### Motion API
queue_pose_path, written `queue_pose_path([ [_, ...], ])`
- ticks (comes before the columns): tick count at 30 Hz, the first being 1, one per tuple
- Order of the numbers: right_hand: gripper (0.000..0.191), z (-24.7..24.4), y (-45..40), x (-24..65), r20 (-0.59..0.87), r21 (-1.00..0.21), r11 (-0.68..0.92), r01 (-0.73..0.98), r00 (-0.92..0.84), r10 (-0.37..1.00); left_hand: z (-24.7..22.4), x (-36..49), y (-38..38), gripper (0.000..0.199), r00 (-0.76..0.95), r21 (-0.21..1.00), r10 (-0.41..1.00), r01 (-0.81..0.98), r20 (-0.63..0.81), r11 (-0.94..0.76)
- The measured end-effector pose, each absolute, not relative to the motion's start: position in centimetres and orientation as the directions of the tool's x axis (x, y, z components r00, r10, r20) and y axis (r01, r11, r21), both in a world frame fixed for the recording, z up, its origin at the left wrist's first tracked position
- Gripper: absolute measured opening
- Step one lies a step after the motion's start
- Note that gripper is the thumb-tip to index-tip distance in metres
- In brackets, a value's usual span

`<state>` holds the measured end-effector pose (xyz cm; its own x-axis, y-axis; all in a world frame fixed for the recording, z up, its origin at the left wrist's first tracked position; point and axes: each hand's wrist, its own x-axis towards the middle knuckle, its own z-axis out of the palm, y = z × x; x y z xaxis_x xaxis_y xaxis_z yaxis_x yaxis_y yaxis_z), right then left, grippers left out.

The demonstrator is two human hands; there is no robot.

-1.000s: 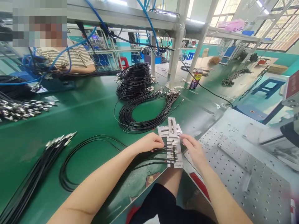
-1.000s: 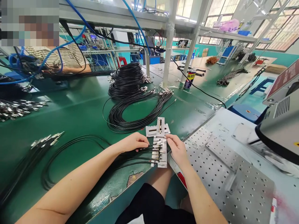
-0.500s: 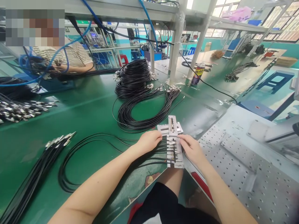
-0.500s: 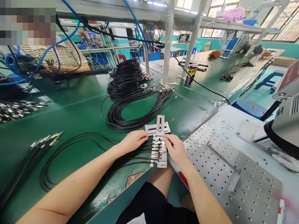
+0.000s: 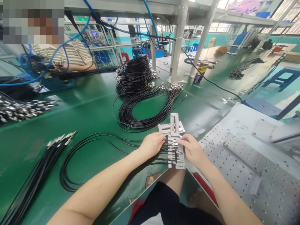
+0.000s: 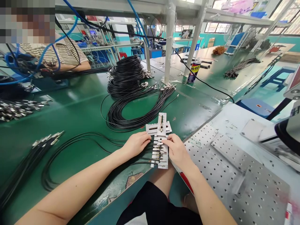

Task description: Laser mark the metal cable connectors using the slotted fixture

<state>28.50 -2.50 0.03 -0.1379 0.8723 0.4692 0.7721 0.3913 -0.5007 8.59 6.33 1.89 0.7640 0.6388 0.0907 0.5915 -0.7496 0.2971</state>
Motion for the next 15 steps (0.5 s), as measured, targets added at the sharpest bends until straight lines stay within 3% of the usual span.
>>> queue_pose_path([
  [4, 0.037, 0.0, -2.3, 28.2, 0.476, -0.455, 0.374, 0.808, -0.134, 0.869, 1.0, 8.4, 6.4, 0.033, 0.796, 0.274, 0.59, 0.543, 0.135, -0.794],
  [15, 0.037, -0.2, -2.1, 27.6, 0.474, -0.443, 0.357, 0.822, -0.123, 0.872, 2.1, 8.1, 5.1, 0.041, 0.845, 0.038, 0.526, 0.525, 0.102, -0.85],
])
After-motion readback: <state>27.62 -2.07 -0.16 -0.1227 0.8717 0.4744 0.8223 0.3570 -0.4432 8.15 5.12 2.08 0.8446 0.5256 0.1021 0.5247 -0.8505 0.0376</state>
